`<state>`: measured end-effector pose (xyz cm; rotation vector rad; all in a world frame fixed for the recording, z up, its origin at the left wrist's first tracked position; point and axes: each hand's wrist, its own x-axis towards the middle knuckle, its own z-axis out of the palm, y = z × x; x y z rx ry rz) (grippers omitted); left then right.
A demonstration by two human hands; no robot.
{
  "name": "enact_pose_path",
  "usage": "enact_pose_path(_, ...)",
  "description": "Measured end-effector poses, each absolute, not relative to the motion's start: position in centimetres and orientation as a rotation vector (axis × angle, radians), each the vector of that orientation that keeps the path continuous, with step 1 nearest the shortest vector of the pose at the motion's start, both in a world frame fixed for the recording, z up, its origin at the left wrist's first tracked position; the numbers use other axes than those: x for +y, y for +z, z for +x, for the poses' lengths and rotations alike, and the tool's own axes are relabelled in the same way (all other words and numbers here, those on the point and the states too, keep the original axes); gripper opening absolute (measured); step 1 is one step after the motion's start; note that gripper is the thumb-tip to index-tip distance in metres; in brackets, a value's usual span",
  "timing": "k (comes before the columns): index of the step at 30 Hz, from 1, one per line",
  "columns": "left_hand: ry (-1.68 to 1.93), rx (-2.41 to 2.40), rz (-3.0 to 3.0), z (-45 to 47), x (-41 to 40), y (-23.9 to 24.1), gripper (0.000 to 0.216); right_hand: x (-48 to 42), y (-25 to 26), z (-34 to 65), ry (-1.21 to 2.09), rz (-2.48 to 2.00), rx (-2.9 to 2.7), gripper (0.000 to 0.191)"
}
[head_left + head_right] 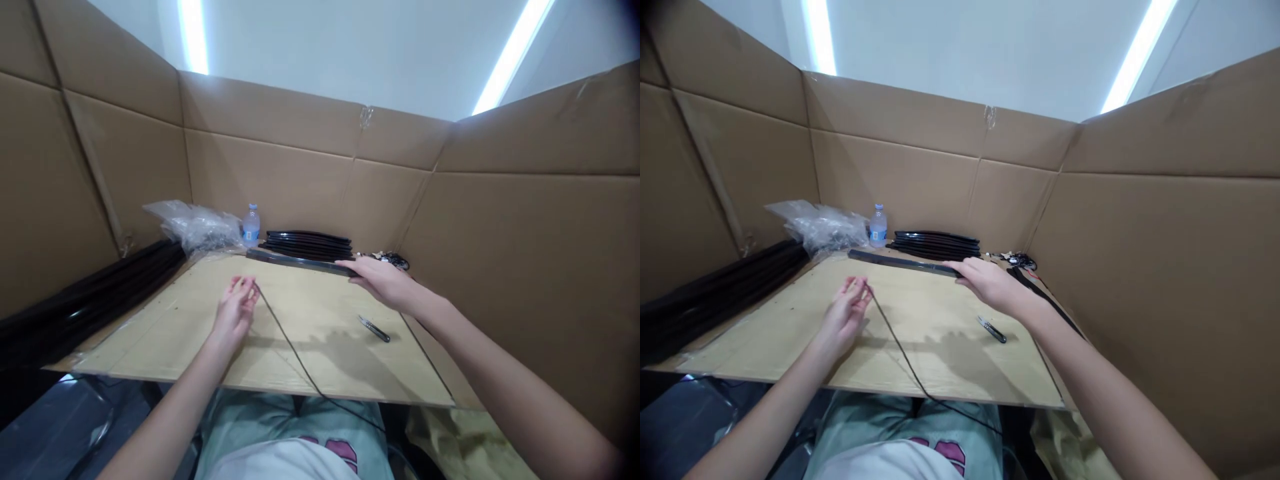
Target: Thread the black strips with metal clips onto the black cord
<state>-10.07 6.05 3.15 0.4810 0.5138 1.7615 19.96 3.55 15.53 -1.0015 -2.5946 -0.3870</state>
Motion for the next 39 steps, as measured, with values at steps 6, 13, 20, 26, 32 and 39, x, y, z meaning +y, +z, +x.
enact_pose_path(6, 1.909, 0.275, 0.250, -15.0, 4.2, 5.3, 0.016, -3.5, 12.7, 19.9, -0.076, -1.147, -2.357, 0.038)
enact_pose_path(13, 1.711, 0.337, 0.487, -13.9, 0.1, 6.3, 0.021, -7.9, 8.5, 18.0, 0.202, -1.312, -2.214, 0.029)
enact_pose_path(20, 1.593, 0.810, 1.319, -11.1, -4.3, 7.5, 0.023, -9.0, 6.2, 17.8, 0.244, -1.405, -2.155, 0.034)
enact_pose_path(26, 1.303, 0.993, 2.071, -8.5, -6.4, 7.0, 0.013, -8.9, 5.8, 17.4, 0.280, -1.410, -2.218, 0.035)
enact_pose_path(32, 1.251, 0.774, 2.576, -7.4, -6.1, 5.9, 0.031, -9.4, 6.1, 16.8, 0.323, -1.368, -2.229, 0.033)
enact_pose_path(39, 1.251, 0.720, 2.815, -7.0, -6.6, 5.4, 0.030, -10.2, 6.7, 16.5, 0.440, -1.330, -2.280, 0.028)
